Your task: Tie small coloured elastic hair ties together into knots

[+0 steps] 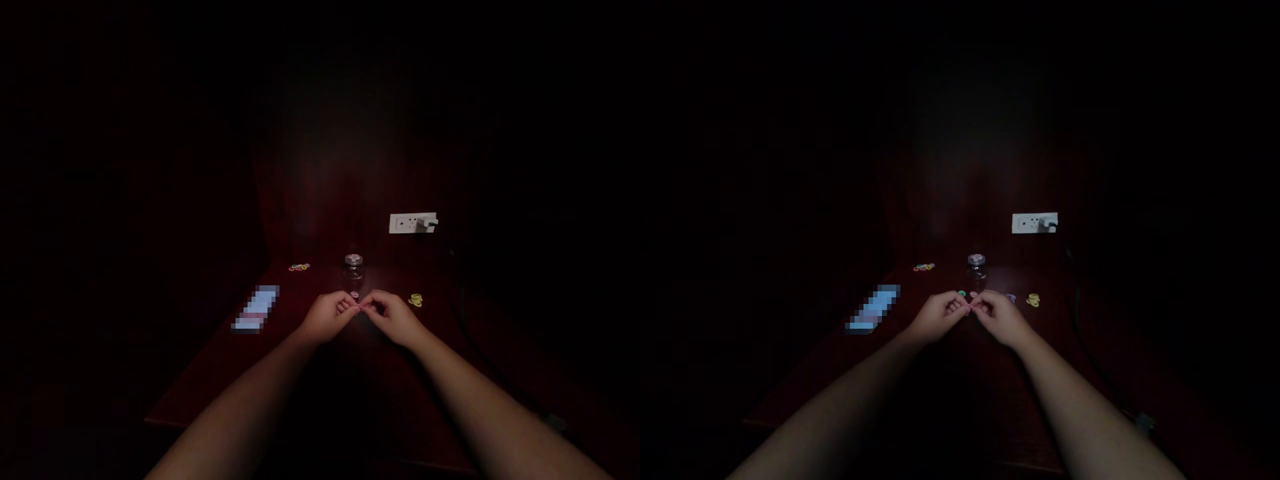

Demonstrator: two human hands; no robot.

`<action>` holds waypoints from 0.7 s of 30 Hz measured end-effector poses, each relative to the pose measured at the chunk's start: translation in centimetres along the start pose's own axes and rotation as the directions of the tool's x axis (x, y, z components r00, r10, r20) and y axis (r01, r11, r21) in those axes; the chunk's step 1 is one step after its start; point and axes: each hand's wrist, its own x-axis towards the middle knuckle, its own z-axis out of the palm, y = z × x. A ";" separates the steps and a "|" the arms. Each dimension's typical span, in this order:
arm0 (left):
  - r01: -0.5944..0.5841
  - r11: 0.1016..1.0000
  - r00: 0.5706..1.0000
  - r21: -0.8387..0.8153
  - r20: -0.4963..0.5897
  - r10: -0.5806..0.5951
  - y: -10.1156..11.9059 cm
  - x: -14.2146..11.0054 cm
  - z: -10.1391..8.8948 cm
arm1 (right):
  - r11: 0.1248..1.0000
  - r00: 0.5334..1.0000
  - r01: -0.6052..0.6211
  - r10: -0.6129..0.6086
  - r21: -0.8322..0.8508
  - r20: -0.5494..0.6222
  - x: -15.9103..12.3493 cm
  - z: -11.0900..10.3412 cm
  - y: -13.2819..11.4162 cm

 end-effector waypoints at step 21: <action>-0.037 0.998 0.997 0.045 0.074 0.033 1.3 -0.8 -0.5 | 0.980 0.995 -0.101 0.099 0.170 0.017 -1.0 0.1 0.3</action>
